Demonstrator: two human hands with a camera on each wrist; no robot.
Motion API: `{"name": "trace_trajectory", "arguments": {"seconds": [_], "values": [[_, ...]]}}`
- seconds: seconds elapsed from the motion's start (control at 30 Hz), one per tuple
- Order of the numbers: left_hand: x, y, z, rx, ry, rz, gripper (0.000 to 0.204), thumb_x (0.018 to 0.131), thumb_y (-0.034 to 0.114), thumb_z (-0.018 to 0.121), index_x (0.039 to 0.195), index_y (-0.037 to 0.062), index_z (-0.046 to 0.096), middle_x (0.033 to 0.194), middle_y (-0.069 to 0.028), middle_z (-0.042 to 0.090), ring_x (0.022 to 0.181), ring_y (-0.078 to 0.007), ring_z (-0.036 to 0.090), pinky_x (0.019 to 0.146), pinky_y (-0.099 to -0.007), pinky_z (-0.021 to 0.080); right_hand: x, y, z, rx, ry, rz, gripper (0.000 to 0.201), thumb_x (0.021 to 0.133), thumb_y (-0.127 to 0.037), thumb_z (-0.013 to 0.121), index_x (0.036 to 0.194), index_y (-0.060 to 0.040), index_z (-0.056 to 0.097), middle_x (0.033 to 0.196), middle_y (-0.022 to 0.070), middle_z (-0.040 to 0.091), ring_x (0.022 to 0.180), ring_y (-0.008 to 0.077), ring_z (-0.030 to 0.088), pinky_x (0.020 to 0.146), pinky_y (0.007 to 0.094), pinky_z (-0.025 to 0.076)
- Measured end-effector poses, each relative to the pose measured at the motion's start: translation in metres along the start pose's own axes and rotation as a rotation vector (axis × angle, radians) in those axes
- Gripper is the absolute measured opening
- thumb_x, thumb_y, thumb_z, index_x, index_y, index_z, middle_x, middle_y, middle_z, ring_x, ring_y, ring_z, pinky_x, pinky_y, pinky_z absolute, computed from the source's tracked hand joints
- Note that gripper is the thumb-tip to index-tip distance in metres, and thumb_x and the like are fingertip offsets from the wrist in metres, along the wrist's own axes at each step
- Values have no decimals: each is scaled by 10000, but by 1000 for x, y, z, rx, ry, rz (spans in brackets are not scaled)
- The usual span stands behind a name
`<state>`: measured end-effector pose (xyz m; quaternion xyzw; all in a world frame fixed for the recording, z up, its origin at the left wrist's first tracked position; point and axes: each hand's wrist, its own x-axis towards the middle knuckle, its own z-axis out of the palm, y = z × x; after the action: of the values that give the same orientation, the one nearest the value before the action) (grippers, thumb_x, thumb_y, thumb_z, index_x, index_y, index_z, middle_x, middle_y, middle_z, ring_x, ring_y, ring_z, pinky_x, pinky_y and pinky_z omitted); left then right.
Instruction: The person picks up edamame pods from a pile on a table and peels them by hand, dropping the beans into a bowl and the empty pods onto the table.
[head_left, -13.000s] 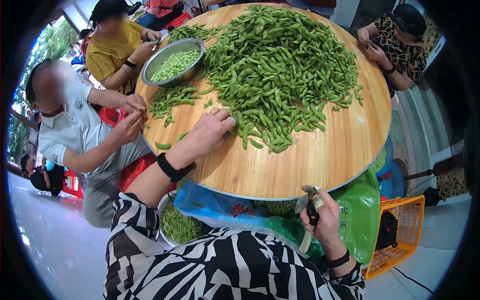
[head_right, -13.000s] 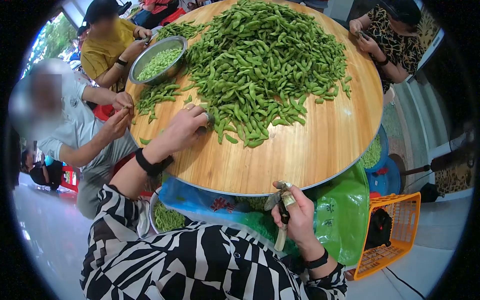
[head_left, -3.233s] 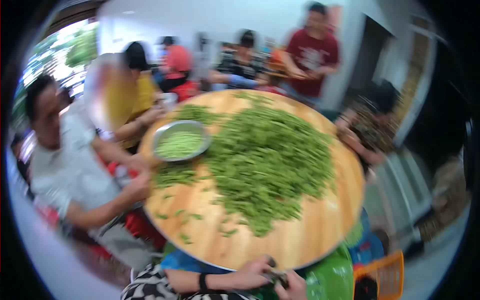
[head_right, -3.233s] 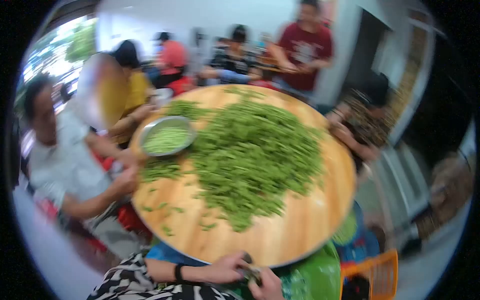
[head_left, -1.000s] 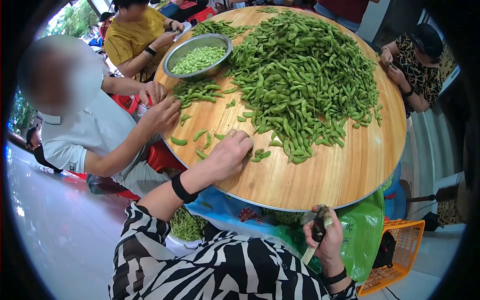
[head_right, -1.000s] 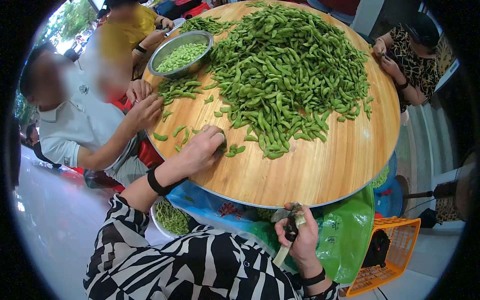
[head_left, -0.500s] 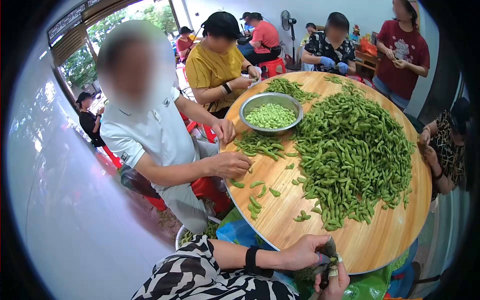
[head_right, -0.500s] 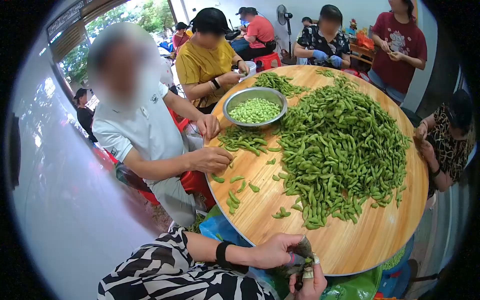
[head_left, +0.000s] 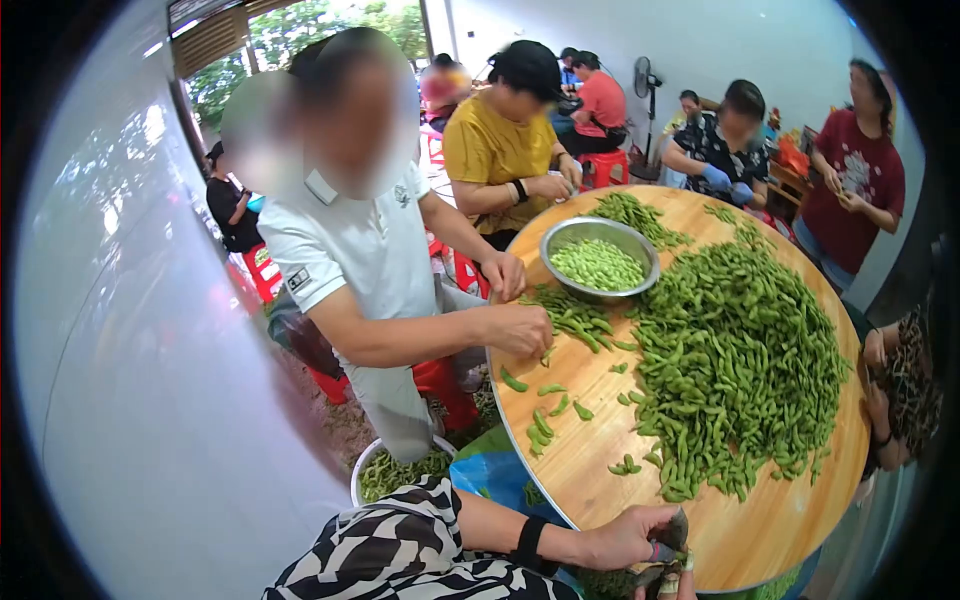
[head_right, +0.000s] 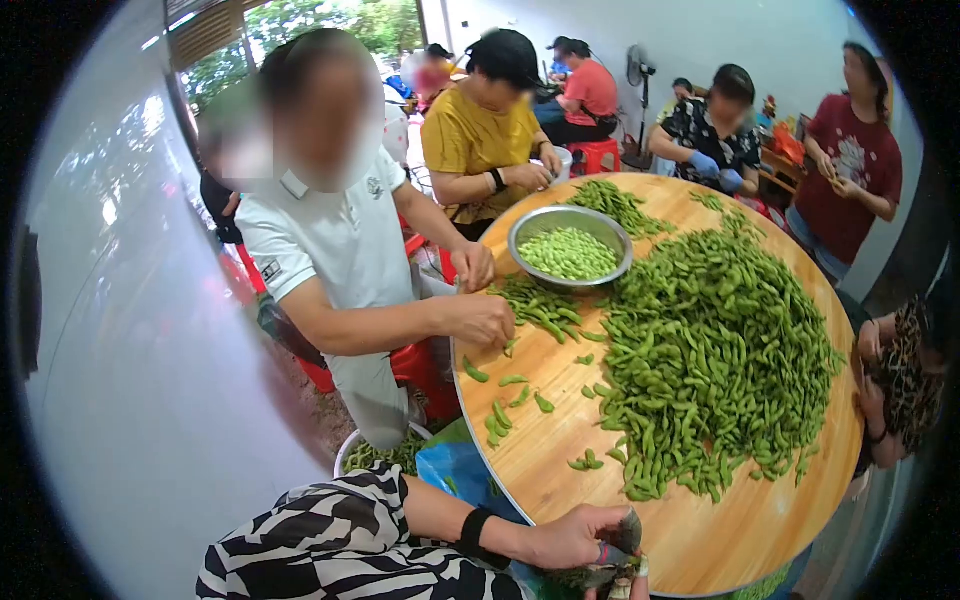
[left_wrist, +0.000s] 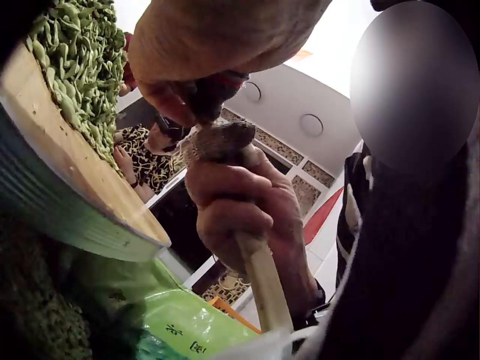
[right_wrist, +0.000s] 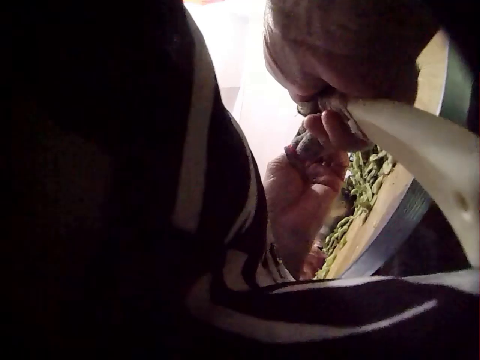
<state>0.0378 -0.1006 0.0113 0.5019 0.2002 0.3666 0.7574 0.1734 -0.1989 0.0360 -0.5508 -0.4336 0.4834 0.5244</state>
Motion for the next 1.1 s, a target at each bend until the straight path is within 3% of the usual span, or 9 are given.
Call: {"name": "trace_trajectory", "arguments": {"seconds": [0.43, 0.5, 0.53, 0.6, 0.73, 0.8, 0.9, 1.0, 1.1], "values": [[-2, 8, 2, 27, -3, 31, 191, 829, -10, 645, 963, 6, 510, 887, -13, 570, 878, -83, 574, 788, -243, 464, 1, 16, -7, 13, 21, -7, 263, 954, -142, 437, 1138, -4, 563, 716, 9, 529, 515, 63, 413, 450, 190, 311], [-11, 29, 13, 208, 124, 77, 202, 852, 258, 646, 894, 61, 633, 817, -136, 654, 734, -268, 629, 642, -343, 501, -1, 17, -8, 82, 29, 47, 266, 954, -153, 439, 1134, -5, 568, 718, 4, 530, 512, 60, 399, 443, 194, 300], [-8, 21, 11, 207, 120, 77, 202, 852, 258, 646, 894, 61, 633, 817, -136, 654, 734, -268, 629, 642, -343, 501, -2, 16, -8, 81, 33, 47, 266, 954, -153, 439, 1134, -5, 568, 718, 4, 530, 512, 60, 399, 443, 194, 300], [-2, 6, 6, -13, 29, 59, 232, 775, -86, 623, 937, 22, 496, 817, -4, 563, 782, -68, 528, 719, -243, 452, -4, 11, -6, 90, 30, 72, 261, 952, -172, 452, 1113, -11, 580, 706, -3, 520, 506, 57, 389, 440, 197, 293], [1, -22, -2, -189, 3, -36, 268, 778, -56, 654, 969, 71, 516, 813, 1, 583, 781, -70, 574, 594, -219, 440, -8, 7, -3, 110, 59, 56, 266, 952, -205, 472, 1103, -16, 583, 688, -6, 512, 494, 55, 388, 432, 194, 288], [-1, -9, -7, -141, -29, -176, 339, 716, -48, 650, 1014, 57, 527, 829, -19, 596, 796, -112, 585, 696, -246, 476, -1, 20, -5, 231, 30, 8, 332, 938, -170, 440, 1144, 55, 570, 604, 81, 545, 369, 103, 413, 364, 230, 320], [0, 10, -6, -58, 5, -367, 415, 733, -2, 629, 1119, -1, 477, 930, -115, 658, 786, -183, 641, 672, -288, 530, -1, 16, -17, 170, -54, 87, 324, 936, -114, 449, 1178, 67, 566, 667, 41, 566, 449, 71, 465, 404, 214, 343], [2, 5, -12, -151, 37, -385, 434, 759, -30, 675, 1136, 3, 462, 942, -142, 650, 777, -202, 651, 629, -287, 554, -3, 11, -21, 151, -127, 77, 374, 947, -74, 428, 1294, 56, 486, 932, 102, 651, 506, 64, 460, 458, 190, 359], [6, 12, -5, -203, 35, -396, 429, 756, -61, 676, 1122, 1, 462, 942, -146, 631, 797, -199, 649, 635, -289, 551, -3, 11, -24, 296, -145, 115, 387, 971, -72, 413, 1339, 43, 439, 979, 107, 646, 523, 65, 457, 463, 181, 358]]}}
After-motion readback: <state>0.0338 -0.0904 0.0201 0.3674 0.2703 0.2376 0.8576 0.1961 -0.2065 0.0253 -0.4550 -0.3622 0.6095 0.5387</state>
